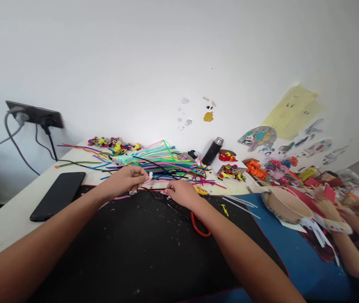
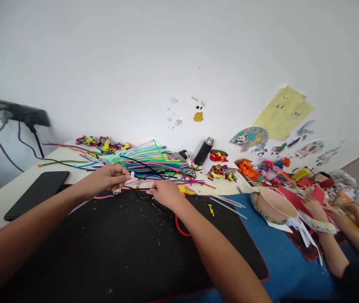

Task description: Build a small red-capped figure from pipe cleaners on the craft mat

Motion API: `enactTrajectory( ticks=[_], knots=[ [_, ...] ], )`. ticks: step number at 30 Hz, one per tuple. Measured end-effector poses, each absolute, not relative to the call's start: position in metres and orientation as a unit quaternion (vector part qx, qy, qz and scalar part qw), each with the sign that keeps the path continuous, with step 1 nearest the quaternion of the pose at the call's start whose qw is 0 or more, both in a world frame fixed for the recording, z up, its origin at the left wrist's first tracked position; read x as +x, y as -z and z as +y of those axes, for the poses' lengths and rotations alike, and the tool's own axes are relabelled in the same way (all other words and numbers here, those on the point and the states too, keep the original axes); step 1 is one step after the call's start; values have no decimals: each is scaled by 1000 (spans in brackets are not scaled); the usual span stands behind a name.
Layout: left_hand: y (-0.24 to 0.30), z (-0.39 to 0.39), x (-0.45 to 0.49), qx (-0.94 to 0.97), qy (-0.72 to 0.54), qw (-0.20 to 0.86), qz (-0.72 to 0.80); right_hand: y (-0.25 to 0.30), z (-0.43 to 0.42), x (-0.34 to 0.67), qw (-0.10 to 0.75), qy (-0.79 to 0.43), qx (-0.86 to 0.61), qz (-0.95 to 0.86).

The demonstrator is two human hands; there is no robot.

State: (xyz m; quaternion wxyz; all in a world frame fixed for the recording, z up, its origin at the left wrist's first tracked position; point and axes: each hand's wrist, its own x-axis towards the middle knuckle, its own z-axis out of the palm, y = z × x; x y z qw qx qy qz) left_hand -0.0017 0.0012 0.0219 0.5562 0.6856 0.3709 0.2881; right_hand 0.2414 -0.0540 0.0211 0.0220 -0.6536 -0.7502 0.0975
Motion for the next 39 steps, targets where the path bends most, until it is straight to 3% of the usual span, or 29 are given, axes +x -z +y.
enactTrajectory(
  ticks=[8, 15, 19, 23, 26, 32, 39],
  knots=[
    [-22, -2, 1, 682, -283, 562, 372, -5, -42, 224, -37, -72, -652, -754],
    [-17, -1, 4, 675, -293, 570, 365, -12, -47, 223, -8, -80, -663, -745],
    [-13, 0, 5, 653, -306, 589, 365, -13, -50, 220, 114, -143, -646, -741],
    [-7, 4, 4, 602, -343, 618, 372, -6, -53, 206, 276, -354, -578, -681],
    [-3, 8, 2, 554, -364, 650, 372, 6, -54, 193, 306, -481, -528, -629],
    [3, 9, 2, 527, -359, 678, 365, 17, -49, 176, 366, -605, -452, -544],
    [4, 11, 1, 504, -374, 690, 361, 21, -39, 168, 435, -646, -414, -472]
  ],
)
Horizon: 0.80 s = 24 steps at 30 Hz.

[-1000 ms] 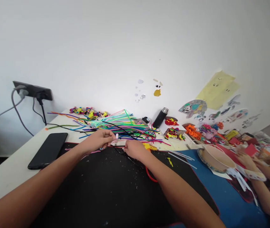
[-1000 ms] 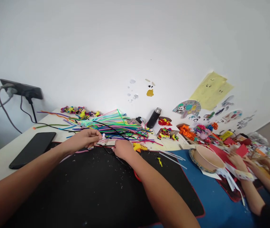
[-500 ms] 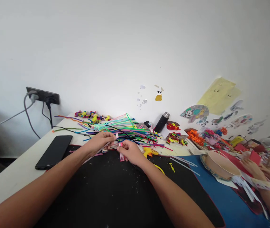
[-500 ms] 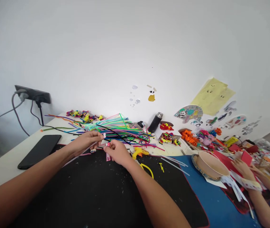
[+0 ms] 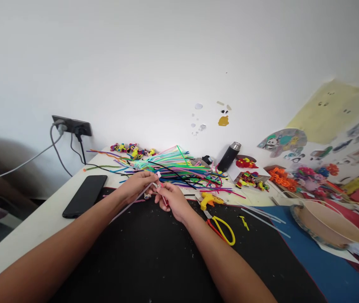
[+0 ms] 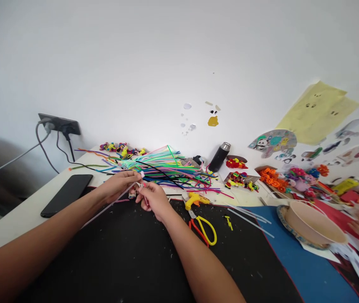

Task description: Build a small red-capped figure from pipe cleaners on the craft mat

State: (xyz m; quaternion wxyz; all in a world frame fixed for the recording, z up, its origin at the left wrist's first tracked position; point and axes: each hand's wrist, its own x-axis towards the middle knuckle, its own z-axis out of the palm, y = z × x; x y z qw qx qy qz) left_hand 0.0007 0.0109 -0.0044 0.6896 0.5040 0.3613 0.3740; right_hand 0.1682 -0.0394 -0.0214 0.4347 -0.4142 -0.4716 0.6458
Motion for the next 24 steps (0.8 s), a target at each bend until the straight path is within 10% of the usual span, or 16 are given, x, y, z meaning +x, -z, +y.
enactTrajectory(
  ticks=[24],
  knots=[
    [-18, -6, 11, 530, -371, 664, 375, 28, -50, 194, 445, -715, -332, -425]
  ],
)
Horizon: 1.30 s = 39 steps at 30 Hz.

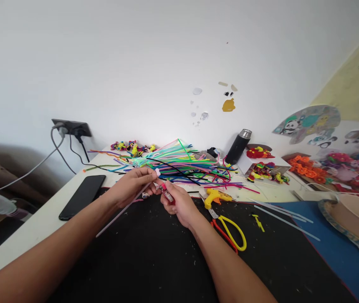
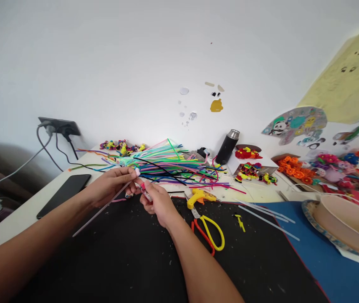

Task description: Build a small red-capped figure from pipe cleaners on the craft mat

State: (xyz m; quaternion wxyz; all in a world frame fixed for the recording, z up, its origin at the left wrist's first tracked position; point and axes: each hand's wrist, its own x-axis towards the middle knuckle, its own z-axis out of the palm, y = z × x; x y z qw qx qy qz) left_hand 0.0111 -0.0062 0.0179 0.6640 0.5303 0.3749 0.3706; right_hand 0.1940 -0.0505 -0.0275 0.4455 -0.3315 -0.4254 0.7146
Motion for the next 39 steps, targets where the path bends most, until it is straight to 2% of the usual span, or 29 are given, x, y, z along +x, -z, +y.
enactTrajectory(
  ticks=[8, 13, 15, 20, 23, 36, 39],
  knots=[
    [-21, -8, 11, 561, -362, 647, 368, 23, -55, 191, 435, -714, -347, -426],
    [-25, -8, 10, 598, -363, 592, 400, 24, -56, 191, 454, -710, -349, -411],
    [-28, -10, 9, 642, -374, 514, 428, 23, -55, 192, 467, -707, -346, -403],
    [-34, -19, 7, 758, -399, 176, 485, 18, -55, 193, 508, -700, -327, -381],
    [-32, -24, 7, 799, -361, 86, 473, 14, -55, 195, 521, -704, -313, -368],
    [-22, -29, 13, 860, -276, -18, 430, 13, -56, 193, 520, -696, -328, -372],
    [-22, -29, 14, 859, -291, -6, 421, 12, -56, 194, 527, -689, -335, -367]
  ],
)
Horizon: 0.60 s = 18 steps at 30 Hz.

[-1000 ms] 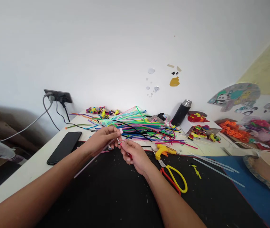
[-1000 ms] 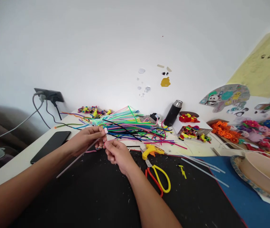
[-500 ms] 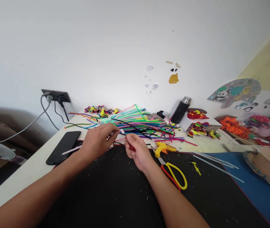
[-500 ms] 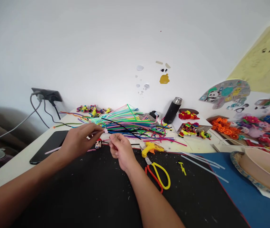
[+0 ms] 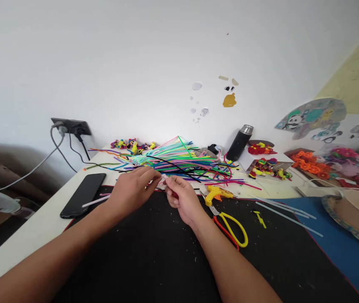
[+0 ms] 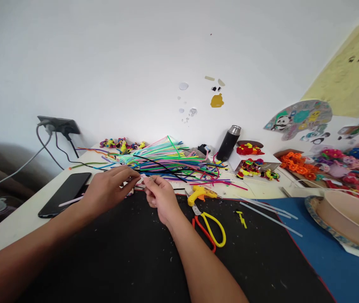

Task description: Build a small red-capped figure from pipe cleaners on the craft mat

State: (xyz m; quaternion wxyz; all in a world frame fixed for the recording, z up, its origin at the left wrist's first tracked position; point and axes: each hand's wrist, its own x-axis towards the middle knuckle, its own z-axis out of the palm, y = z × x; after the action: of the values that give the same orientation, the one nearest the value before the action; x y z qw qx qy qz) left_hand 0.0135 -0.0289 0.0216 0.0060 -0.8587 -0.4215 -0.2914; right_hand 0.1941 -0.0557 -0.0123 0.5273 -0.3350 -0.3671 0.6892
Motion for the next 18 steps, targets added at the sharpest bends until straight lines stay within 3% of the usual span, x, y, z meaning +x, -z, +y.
enactTrajectory(
  ticks=[4, 13, 18],
  knots=[
    [-28, -32, 14, -841, 328, -94, -420, 11, -55, 196, 534, -681, -338, -369],
    [-35, -24, 12, -731, 301, -451, -414, 10, -55, 198, 543, -671, -336, -377],
    [-32, -15, 9, -686, 314, -510, -414, 10, -56, 198, 534, -682, -330, -375]
  ],
)
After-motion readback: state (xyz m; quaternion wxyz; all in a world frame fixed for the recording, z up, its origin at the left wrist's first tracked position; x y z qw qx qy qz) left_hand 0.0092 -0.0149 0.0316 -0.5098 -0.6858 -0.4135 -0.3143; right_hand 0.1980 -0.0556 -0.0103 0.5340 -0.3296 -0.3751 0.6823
